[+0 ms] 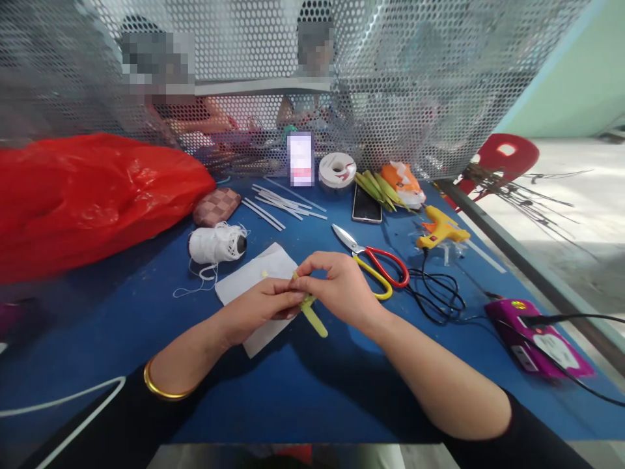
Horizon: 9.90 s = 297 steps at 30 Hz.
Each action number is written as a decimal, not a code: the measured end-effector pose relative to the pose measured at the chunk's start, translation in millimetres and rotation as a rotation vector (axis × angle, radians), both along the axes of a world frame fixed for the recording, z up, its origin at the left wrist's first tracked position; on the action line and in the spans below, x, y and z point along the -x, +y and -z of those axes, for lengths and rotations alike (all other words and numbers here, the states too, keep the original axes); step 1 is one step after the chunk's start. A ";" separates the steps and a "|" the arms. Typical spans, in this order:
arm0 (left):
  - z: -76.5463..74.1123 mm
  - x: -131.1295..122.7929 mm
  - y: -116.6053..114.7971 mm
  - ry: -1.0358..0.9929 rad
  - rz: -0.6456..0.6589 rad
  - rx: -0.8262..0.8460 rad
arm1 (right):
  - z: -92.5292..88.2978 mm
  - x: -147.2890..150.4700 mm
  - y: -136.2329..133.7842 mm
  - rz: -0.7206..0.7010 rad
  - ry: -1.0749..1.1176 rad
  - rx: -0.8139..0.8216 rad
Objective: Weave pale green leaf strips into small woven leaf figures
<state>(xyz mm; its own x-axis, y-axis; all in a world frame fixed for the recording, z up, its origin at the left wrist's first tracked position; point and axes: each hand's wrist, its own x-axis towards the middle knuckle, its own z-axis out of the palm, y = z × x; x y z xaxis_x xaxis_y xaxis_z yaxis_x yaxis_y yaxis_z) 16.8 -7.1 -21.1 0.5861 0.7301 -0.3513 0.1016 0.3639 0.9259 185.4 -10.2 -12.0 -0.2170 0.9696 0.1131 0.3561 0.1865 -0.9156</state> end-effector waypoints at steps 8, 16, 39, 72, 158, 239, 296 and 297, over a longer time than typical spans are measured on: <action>3.3 1.8 -1.8 0.100 0.109 -0.124 | -2.2 3.4 -6.1 0.053 -0.167 -0.200; 3.8 0.6 -3.7 0.111 0.176 -0.125 | 3.8 12.4 -12.8 0.063 -0.173 -0.350; 1.9 -2.0 -2.9 -0.017 -0.113 -0.068 | 15.7 6.0 3.3 0.231 0.290 0.104; -4.1 -1.3 -2.8 -0.156 -0.081 0.020 | 6.6 -2.7 10.9 0.254 0.534 0.202; -0.7 -0.4 -5.5 0.134 0.091 -0.076 | 10.2 15.0 -9.8 0.140 0.204 0.162; 2.4 -1.8 0.9 -0.275 -0.467 0.030 | 0.0 3.7 -1.0 -0.054 0.257 0.339; -10.2 8.2 5.6 -0.175 -0.293 0.118 | -9.5 2.6 -14.8 -0.107 -0.276 -0.072; -10.6 8.5 5.5 -0.182 -0.287 0.120 | -9.5 2.6 -14.6 -0.106 -0.239 -0.044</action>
